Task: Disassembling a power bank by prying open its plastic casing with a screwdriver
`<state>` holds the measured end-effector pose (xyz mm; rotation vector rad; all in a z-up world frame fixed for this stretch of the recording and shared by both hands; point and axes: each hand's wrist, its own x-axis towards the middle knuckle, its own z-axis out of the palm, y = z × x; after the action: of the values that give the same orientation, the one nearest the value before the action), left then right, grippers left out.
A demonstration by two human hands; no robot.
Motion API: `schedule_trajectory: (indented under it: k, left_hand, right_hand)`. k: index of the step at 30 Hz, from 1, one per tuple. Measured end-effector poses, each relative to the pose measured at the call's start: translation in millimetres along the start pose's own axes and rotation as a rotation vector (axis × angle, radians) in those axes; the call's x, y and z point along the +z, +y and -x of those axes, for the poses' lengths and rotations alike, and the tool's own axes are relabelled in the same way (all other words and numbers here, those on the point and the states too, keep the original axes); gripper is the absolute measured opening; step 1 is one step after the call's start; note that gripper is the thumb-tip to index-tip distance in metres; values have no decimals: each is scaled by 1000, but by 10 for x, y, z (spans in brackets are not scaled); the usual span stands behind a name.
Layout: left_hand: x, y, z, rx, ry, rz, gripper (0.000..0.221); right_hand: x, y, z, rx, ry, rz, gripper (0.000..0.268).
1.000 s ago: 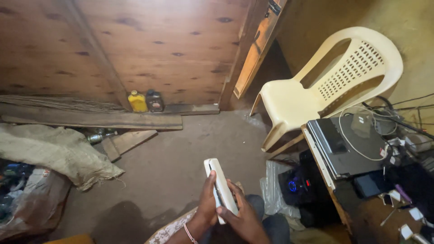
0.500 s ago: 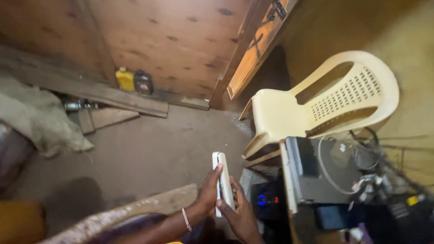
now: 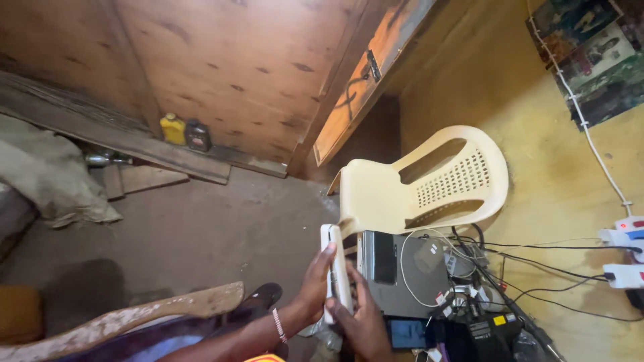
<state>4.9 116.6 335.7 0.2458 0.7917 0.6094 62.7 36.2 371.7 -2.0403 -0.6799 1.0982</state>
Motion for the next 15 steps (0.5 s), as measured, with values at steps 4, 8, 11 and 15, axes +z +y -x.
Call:
schedule_trajectory:
  k: [4,8,11,15]
  left_hand:
    - [201,238,208,80,-99,138,34]
    - [294,542,270,216,-106,130,31]
    - [342,759,257,286,-86,192,28]
    - [365,1037,267,318,-87,250,30]
  right_hand:
    - [-107,-396,143,-286,-44,112,77]
    - [-108,-836,164,-413,-73,356,82]
    - [-66,-1093,114,-524,-123,368,79]
    - [22,-1375,30,-628,-162,430,74]
